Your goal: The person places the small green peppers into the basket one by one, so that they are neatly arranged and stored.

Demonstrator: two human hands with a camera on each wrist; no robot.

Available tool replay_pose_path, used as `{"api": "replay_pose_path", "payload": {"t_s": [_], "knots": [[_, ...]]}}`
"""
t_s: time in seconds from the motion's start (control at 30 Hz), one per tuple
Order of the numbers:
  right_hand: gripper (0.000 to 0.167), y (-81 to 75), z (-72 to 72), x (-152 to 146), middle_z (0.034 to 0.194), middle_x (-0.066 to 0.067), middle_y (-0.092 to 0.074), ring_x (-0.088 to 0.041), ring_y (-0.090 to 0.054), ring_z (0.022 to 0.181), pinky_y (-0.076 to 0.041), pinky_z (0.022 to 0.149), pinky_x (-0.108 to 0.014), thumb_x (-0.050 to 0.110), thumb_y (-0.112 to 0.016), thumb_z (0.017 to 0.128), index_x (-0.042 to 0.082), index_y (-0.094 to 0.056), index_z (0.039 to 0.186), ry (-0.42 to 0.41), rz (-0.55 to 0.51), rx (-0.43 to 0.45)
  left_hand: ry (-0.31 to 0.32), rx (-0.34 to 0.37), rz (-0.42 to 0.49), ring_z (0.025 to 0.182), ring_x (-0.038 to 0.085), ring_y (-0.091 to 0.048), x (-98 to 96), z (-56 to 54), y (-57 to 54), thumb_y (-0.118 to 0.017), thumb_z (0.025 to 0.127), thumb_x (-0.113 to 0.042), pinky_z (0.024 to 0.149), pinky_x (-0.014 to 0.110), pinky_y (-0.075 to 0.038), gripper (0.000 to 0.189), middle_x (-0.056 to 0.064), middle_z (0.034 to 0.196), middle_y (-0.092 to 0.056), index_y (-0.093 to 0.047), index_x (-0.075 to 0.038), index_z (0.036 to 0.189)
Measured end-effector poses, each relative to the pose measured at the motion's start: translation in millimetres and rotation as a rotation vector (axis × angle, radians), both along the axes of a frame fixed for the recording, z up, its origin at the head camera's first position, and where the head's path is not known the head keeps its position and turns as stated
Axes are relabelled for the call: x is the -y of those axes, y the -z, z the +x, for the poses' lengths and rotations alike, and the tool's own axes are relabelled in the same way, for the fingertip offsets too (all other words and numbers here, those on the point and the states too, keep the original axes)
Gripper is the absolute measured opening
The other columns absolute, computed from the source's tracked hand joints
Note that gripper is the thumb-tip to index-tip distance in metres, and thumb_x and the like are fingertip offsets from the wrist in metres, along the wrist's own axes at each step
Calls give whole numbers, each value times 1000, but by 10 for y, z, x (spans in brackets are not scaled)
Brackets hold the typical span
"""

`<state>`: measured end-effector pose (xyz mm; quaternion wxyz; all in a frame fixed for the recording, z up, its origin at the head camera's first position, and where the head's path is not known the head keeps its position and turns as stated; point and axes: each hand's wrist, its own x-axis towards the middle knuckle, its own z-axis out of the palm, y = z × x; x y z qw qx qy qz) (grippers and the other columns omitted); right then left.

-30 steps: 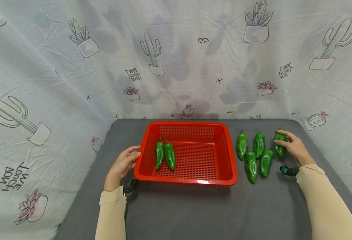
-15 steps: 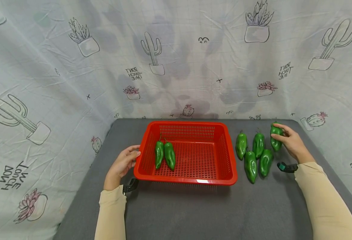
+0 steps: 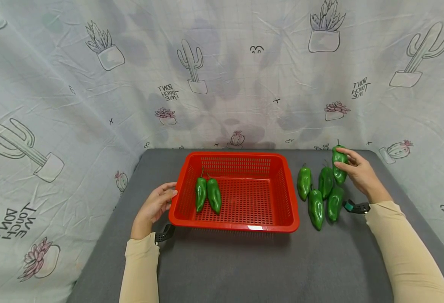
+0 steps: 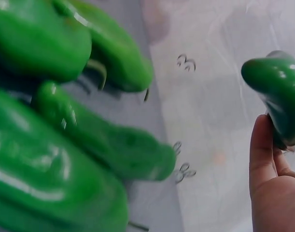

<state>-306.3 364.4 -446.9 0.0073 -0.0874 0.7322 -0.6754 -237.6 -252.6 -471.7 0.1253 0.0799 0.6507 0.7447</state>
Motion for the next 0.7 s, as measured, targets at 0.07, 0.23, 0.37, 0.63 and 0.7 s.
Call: {"api": "replay_pose_path", "payload": {"t_s": [0.07, 0.23, 0.37, 0.63, 0.7], "knots": [[52, -30, 4, 46, 122, 9, -42, 2, -52, 98, -49, 70, -13, 5, -55, 94, 15, -40, 143, -27, -61, -11, -2, 2, 1, 80, 11, -67, 0, 1, -3, -46, 98, -3, 69, 26, -57, 46, 1, 98, -67, -26, 11, 137], [50, -91, 6, 166, 121, 4, -46, -3, -55, 97, -51, 73, -14, -1, -54, 93, 10, -43, 141, -100, -205, -44, 3, 0, 6, 79, 10, -67, 5, 3, -6, -44, 99, -2, 68, 25, -57, 45, 0, 96, -67, -25, 11, 137], [51, -131, 4, 251, 122, 2, -45, -4, -55, 97, -50, 75, -14, -3, -53, 93, 9, -42, 141, -126, -225, -57, 6, -2, 11, 79, 10, -67, 3, 5, -10, -44, 99, -2, 68, 24, -57, 45, 0, 95, -66, -25, 12, 137], [50, -231, 12, 404, 123, 3, -45, -3, -54, 98, -49, 74, -15, -2, -52, 94, 13, -43, 141, -152, -200, -61, 4, 4, 12, 80, 11, -67, -3, -6, 4, -45, 98, -2, 70, 25, -57, 46, 1, 96, -66, -25, 12, 137], [51, -253, 17, 448, 123, 4, -45, -2, -52, 99, -48, 74, -15, -1, -52, 94, 14, -42, 142, -150, -175, -56, 2, 3, 6, 80, 11, -67, -2, -8, 6, -46, 98, -3, 69, 25, -57, 46, 1, 97, -66, -26, 12, 137]]}}
